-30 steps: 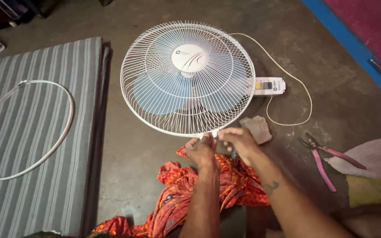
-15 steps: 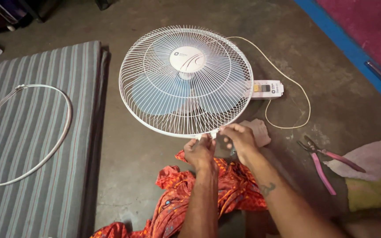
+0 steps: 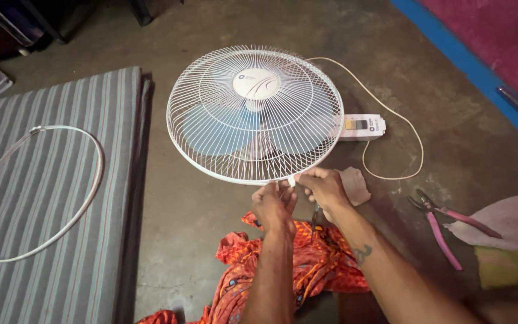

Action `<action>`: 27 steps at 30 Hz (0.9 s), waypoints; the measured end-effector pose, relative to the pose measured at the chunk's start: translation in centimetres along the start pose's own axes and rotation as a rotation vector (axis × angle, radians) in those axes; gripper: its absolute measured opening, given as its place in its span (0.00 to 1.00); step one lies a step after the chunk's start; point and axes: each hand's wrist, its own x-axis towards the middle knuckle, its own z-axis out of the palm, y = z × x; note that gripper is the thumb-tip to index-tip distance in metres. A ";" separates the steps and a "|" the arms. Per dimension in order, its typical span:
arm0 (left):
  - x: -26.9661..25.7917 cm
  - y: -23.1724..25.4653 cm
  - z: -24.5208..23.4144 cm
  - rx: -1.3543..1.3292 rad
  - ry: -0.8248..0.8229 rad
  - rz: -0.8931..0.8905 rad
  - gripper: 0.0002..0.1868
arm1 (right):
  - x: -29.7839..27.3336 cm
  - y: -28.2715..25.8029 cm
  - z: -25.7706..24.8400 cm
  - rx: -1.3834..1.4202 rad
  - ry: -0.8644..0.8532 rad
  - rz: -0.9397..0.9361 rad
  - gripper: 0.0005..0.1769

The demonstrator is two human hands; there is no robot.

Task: The person attaches the front wire guard to a table fan and secures it by tightening a central knob with a screwdriver. The fan is held and rotated to align the guard, then the knob is turned to lock the assembly.

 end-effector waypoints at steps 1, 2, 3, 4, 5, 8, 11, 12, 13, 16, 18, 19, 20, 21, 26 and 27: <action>0.1 -0.1 0.0 -0.009 0.002 0.002 0.11 | 0.0 -0.1 0.0 0.003 0.004 0.001 0.09; 0.3 -0.2 0.0 -0.017 0.004 0.003 0.11 | 0.0 -0.2 0.1 0.005 0.007 0.003 0.09; 0.4 -0.4 0.0 -0.028 -0.003 -0.001 0.11 | -0.1 -0.3 0.1 0.008 0.012 0.006 0.10; 0.6 -0.5 -0.1 -0.039 -0.010 -0.005 0.12 | -0.1 -0.3 0.1 0.001 0.019 0.003 0.10; 0.8 -0.6 -0.2 -0.050 -0.018 -0.009 0.12 | -0.2 -0.4 0.1 -0.007 0.026 0.001 0.10; 1.6 -0.9 -0.5 -0.056 -0.049 -0.033 0.13 | -0.3 -0.7 0.1 -0.068 0.056 0.008 0.11; 2.3 -0.8 -1.1 -0.099 -0.114 -0.063 0.14 | -0.7 -1.0 0.1 -0.106 0.068 0.011 0.11; 2.5 -0.9 -1.2 -0.111 -0.103 -0.066 0.14 | -0.9 -1.2 0.1 -0.111 0.067 0.008 0.12; 2.7 -0.9 -1.3 -0.124 -0.093 -0.068 0.13 | -0.9 -1.5 0.2 -0.120 0.066 0.011 0.11; 2.9 -1.2 -1.3 -0.150 -0.100 -0.043 0.13 | -0.9 -1.9 0.1 -0.153 0.057 0.034 0.11; 3.0 -1.5 -1.3 -0.166 -0.093 -0.022 0.13 | -1.0 -1.7 0.0 -0.181 0.041 0.067 0.11; 3.1 -1.7 -1.2 -0.174 -0.078 -0.015 0.13 | -0.9 -1.6 -0.1 -0.155 -0.002 0.038 0.11; 3.1 -1.8 -1.1 -0.182 -0.063 -0.008 0.14 | -0.7 -1.4 -0.4 -0.128 -0.047 0.009 0.10; 3.2 -1.8 -1.0 -0.184 -0.052 -0.013 0.14 | -0.4 -1.3 -0.9 -0.099 -0.090 -0.023 0.10; 3.2 -1.7 -0.8 -0.170 -0.076 0.007 0.15 | 3.0 -0.8 -5.7 0.430 -0.077 0.068 0.15; 3.2 -1.6 -0.7 -0.167 -0.062 0.000 0.15 | 4.0 -0.6 -7.1 0.622 -0.050 0.073 0.17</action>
